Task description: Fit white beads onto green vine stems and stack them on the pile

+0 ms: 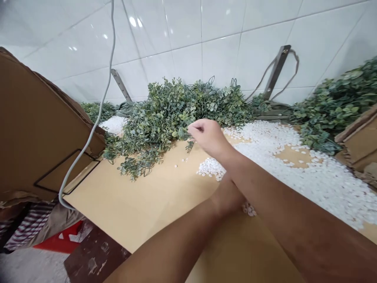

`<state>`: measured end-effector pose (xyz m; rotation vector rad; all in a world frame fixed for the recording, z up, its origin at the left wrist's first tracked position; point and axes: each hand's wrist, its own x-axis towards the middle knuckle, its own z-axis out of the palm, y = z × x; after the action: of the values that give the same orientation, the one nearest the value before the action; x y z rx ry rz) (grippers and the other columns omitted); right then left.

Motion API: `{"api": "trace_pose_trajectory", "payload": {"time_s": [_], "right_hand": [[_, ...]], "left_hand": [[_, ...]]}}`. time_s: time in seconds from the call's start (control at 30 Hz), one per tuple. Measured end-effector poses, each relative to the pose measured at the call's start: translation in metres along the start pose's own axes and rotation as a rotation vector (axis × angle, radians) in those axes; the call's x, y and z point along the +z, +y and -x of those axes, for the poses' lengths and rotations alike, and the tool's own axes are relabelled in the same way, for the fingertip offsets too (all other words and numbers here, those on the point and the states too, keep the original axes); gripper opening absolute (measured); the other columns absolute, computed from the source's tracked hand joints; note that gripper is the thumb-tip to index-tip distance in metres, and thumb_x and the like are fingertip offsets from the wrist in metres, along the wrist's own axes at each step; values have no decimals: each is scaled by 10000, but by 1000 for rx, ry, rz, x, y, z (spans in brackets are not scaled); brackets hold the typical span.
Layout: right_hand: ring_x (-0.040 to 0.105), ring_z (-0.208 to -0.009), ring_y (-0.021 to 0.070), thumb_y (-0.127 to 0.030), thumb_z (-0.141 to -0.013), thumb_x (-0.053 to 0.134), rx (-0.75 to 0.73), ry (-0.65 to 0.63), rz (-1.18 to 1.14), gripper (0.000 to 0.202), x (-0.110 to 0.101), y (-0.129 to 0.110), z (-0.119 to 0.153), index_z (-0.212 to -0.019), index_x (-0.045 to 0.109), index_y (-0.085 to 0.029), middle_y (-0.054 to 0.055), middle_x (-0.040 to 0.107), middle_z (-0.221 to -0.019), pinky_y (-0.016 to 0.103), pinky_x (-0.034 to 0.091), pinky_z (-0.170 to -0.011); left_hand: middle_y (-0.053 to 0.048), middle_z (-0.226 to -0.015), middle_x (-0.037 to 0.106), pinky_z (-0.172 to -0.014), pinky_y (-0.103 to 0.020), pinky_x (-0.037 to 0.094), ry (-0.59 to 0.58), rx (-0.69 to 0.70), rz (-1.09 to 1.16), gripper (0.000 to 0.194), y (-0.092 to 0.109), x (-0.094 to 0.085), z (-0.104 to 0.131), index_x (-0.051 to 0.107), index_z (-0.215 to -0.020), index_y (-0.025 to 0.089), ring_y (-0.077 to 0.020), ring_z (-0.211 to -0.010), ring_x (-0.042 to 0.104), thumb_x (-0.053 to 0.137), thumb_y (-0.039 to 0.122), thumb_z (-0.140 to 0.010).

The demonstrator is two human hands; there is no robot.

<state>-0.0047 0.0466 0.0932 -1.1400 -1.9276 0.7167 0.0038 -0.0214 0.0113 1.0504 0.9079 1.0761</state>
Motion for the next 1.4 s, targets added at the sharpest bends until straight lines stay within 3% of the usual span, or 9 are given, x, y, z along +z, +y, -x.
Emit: {"api": "trace_pose_trajectory", "payload": {"time_s": [0.07,0.13,0.2,0.33,0.53,0.83,0.97,1.13,1.4], "right_hand": [[648,-722,151,-175,-742,598,115,157,-369,36,-26,4,20,-729,627,-158,35,666,-745,306,553,-692],[649,-700,148,-228,-655,703,188,220,-528,96,-52,12,47,-700,639,-172,27,661,-731,319,564,-713],[640,-678,151,-326,-555,777,209,273,-597,210,-73,20,76,-662,646,-202,14,644,-717,324,576,-678],[621,-654,133,-383,-536,788,319,324,-591,271,-95,37,125,-700,649,-217,4,625,-704,313,579,-653],[618,-607,121,-350,-562,767,461,241,-583,359,-91,54,152,-798,564,-169,-8,613,-702,283,556,-567],[564,-545,87,-283,-685,649,419,47,-708,290,-88,61,156,-896,483,-174,-41,563,-637,251,516,-540],[561,-581,102,-345,-733,606,410,-77,-671,285,-85,67,160,-925,483,-173,-37,535,-647,271,506,-572],[525,-667,122,-371,-802,528,248,-21,-372,202,-78,69,163,-805,529,-169,-6,511,-701,264,449,-607],[538,-894,200,-272,-782,556,53,250,97,111,-81,67,167,-756,622,-187,67,571,-853,354,416,-829]], "left_hand": [[-5,-554,570,-614,-259,458,9,-1,70,149,5,1,-3,568,-550,146,-100,-530,521,574,188,-693],[8,-538,547,-548,-226,427,34,5,156,179,10,0,-4,580,-585,139,-70,-465,486,547,249,-723],[2,-574,573,-524,-209,408,44,25,230,196,13,-3,-5,611,-655,133,-69,-471,507,583,323,-699],[-6,-614,607,-525,-212,410,38,18,355,318,14,-9,-3,607,-657,140,-92,-509,554,664,448,-603],[-16,-769,648,-572,-201,415,-89,-4,273,351,13,-7,4,680,-876,150,-77,-591,553,710,388,-619],[50,-646,591,-510,-187,381,13,-18,189,478,9,-3,2,610,-987,175,-56,-511,518,781,297,-559],[54,-546,562,-496,-170,366,5,22,110,322,13,-7,1,662,-834,144,-41,-480,473,773,285,-566],[31,-550,592,-503,-174,390,-21,49,13,210,17,-3,8,625,-635,135,-49,-486,492,762,284,-579],[21,-477,597,-466,-184,406,-109,2,-26,239,20,7,17,608,-595,139,-75,-449,532,776,302,-550]]}}
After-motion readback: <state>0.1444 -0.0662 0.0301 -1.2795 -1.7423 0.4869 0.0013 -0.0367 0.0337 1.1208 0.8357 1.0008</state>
